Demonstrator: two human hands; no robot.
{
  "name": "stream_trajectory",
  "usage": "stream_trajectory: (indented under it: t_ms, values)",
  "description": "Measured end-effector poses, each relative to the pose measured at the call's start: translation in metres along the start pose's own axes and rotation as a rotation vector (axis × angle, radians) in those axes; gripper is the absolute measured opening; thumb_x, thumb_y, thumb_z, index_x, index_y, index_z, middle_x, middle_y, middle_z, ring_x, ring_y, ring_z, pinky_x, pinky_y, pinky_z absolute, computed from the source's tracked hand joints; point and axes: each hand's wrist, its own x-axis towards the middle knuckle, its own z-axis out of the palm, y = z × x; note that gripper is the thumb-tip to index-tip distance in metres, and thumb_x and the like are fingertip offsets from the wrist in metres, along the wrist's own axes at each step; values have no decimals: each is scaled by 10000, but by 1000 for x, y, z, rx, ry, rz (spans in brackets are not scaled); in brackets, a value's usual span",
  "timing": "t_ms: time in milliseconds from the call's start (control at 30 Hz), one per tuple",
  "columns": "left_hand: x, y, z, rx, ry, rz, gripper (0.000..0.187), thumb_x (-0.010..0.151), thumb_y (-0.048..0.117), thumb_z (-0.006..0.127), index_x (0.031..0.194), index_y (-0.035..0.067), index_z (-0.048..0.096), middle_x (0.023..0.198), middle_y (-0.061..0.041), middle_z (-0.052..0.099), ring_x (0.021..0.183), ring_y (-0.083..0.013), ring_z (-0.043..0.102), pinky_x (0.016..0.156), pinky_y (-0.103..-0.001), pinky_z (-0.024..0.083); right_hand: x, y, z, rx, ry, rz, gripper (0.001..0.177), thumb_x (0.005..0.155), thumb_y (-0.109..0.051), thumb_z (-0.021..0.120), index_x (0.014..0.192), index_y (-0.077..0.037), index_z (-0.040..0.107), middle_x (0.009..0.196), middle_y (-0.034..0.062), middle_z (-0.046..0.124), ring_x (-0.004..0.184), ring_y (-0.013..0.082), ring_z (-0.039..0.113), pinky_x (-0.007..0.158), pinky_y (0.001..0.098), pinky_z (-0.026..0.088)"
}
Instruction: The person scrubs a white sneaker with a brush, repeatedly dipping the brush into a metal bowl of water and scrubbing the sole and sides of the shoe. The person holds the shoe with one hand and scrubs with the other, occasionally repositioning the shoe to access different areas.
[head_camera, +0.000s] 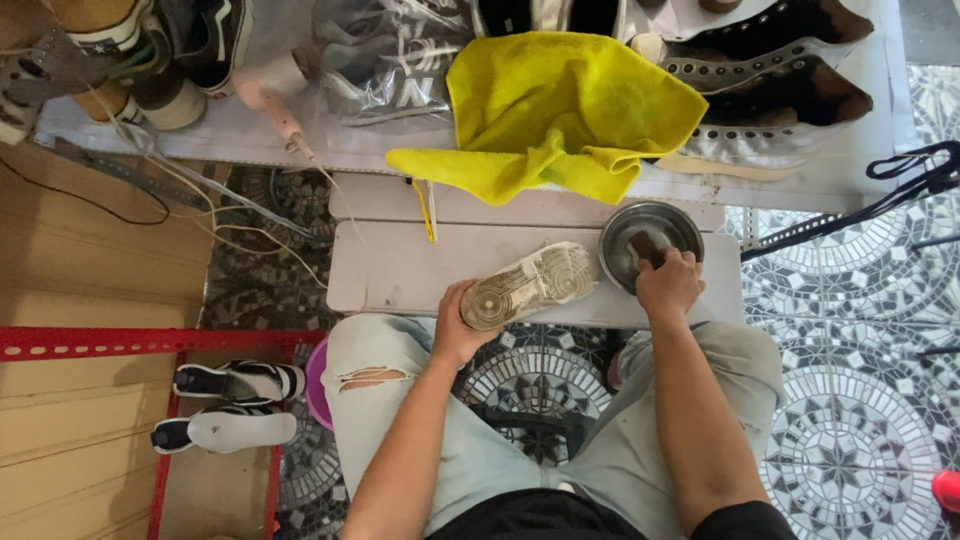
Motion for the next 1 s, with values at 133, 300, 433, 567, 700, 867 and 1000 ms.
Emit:
stream_trajectory:
  t_ms: [133,300,433,567,700,867,1000]
  values:
    - [-12,14,-2,-11,23,37,901,719,130,952,1543,199,596,1536,-125,577,1532,-494,484,1279,-754,388,2,4,1,44,64,8,458,1091,-432,774,1390,-93,702,1302,155,656,1236,389,649,1000,580,534]
    - [-16,19,2,-46,34,55,911,738,85,942,1567,184,575,1569,-146,586,1541,-484,490,1276,-754,391,6,12,6,55,61,25,458,1109,-444,750,1390,-88,684,1291,167,665,1214,404,672,994,588,548]
    - [-18,17,5,-40,61,81,873,733,89,955,1527,159,598,1526,-163,616,1512,-488,525,1261,-748,405,-3,6,-8,138,63,58,461,1161,-369,714,1443,-16,622,1304,226,657,1218,455,691,1009,628,577]
    - [-16,4,9,18,30,16,894,693,171,967,1503,217,594,1518,-127,596,1493,-498,524,1240,-793,410,-11,3,-10,177,66,94,581,1189,-418,671,1442,99,595,1294,297,668,1237,495,713,1009,627,585]
    - [-11,6,9,58,8,17,921,692,231,984,1527,254,597,1530,-74,606,1501,-463,540,1253,-762,413,-27,-26,-25,371,22,27,545,1210,-389,608,1434,105,565,1251,340,692,1194,535,726,969,664,577]
    - [-11,7,8,42,-17,3,906,714,236,962,1542,243,594,1532,-82,592,1494,-479,540,1248,-770,430,-74,-83,-12,445,-261,-274,401,1169,-369,605,1311,0,667,1088,306,781,1031,542,788,834,689,602]
    - [-15,11,6,17,-15,-19,914,692,217,959,1535,213,607,1518,-109,594,1476,-485,558,1241,-714,471,-75,-113,-4,253,-295,-318,482,1126,-430,629,1391,-28,644,1208,259,743,1165,483,772,940,616,643]
